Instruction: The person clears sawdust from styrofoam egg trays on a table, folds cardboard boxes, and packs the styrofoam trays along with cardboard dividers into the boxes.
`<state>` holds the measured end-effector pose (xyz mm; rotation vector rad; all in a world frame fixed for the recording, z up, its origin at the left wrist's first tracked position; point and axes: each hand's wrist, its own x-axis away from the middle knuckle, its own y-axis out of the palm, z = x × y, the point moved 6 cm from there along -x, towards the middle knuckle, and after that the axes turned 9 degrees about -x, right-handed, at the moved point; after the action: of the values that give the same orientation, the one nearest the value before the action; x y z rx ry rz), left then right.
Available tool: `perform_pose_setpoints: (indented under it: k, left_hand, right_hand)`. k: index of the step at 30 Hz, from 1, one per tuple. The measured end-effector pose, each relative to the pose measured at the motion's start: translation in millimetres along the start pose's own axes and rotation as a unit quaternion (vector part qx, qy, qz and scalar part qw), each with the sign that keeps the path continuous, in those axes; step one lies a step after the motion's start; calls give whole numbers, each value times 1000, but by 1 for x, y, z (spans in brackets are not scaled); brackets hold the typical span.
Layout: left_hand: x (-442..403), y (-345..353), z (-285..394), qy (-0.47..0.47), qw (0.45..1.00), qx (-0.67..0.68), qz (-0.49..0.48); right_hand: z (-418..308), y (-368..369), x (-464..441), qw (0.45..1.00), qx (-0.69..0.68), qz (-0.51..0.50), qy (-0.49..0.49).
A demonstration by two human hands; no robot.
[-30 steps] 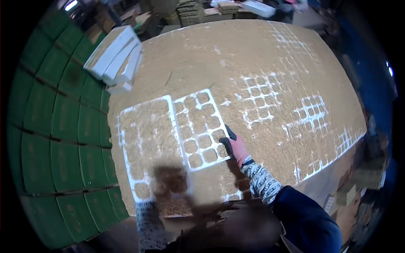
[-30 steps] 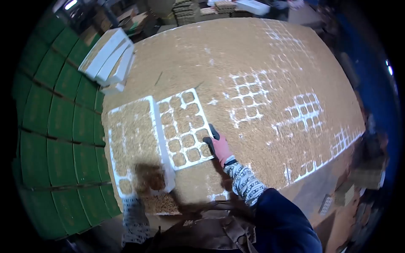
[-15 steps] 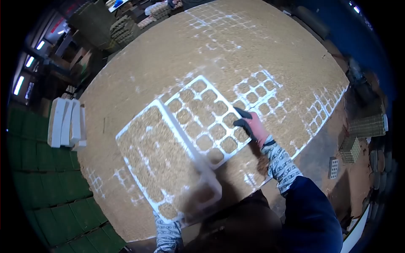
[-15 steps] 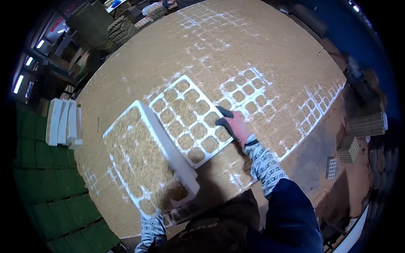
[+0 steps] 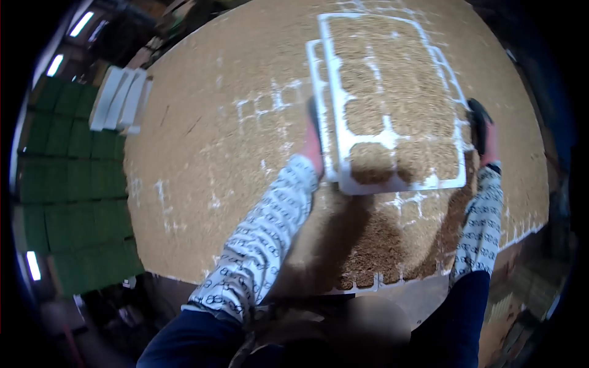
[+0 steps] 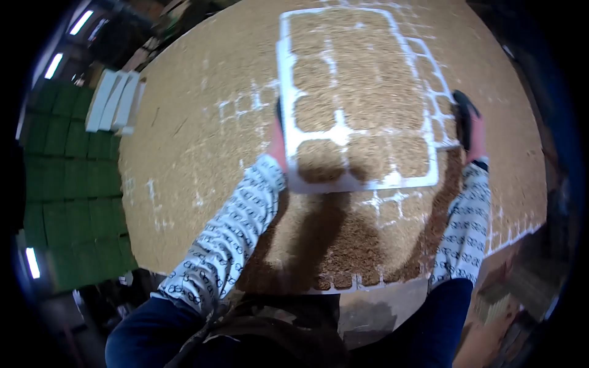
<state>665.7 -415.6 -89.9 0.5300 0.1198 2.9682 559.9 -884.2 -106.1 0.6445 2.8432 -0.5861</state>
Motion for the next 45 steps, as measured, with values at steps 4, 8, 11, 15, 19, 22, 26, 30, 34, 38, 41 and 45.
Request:
perform_pose_setpoints:
  k: [4, 8, 11, 15, 19, 22, 26, 30, 34, 38, 41, 45]
  left_hand:
    - [7, -3, 7, 12, 997, -71, -9]
    - [64, -42, 24, 13, 986, -167, -23]
    - [115, -95, 6, 117, 963, -205, -130]
    - [208, -246, 25, 140, 915, -377, -42]
    - [292, -478, 45, 135, 859, -371, 328]
    - [393, -662, 21, 64, 784, -317, 530]
    - [512, -857, -55, -1, 692, -225, 686]
    - [498, -923, -98, 10, 790, -81, 608]
    - [434, -961, -183, -44, 753, -26, 656]
    - [408, -890, -113, -61, 730, 65, 677]
    - [404, -902, -131, -22, 791, 15, 611]
    - [387, -847, -47, 41, 845, 276, 457]
  right_hand:
    - [-93, -5, 28, 970, -164, 182, -9]
    - [-272, 89, 90, 983, -44, 15, -175]
    - [-280, 129, 106, 918, 244, -130, -284]
    - [-296, 141, 98, 897, 309, -107, -297]
    - [-316, 148, 127, 887, 372, 41, -270]
    - [-366, 207, 209, 907, 354, 149, -172]
    - [-383, 397, 358, 959, -50, -178, 217]
    - [-422, 595, 512, 704, -390, -550, 223]
    - [-426, 683, 590, 506, -360, -357, 698]
    - [-424, 756, 645, 317, -542, -97, 772]
    - [-443, 761, 634, 338, -530, -90, 772]
    - [-479, 761, 615, 366, -543, -86, 751]
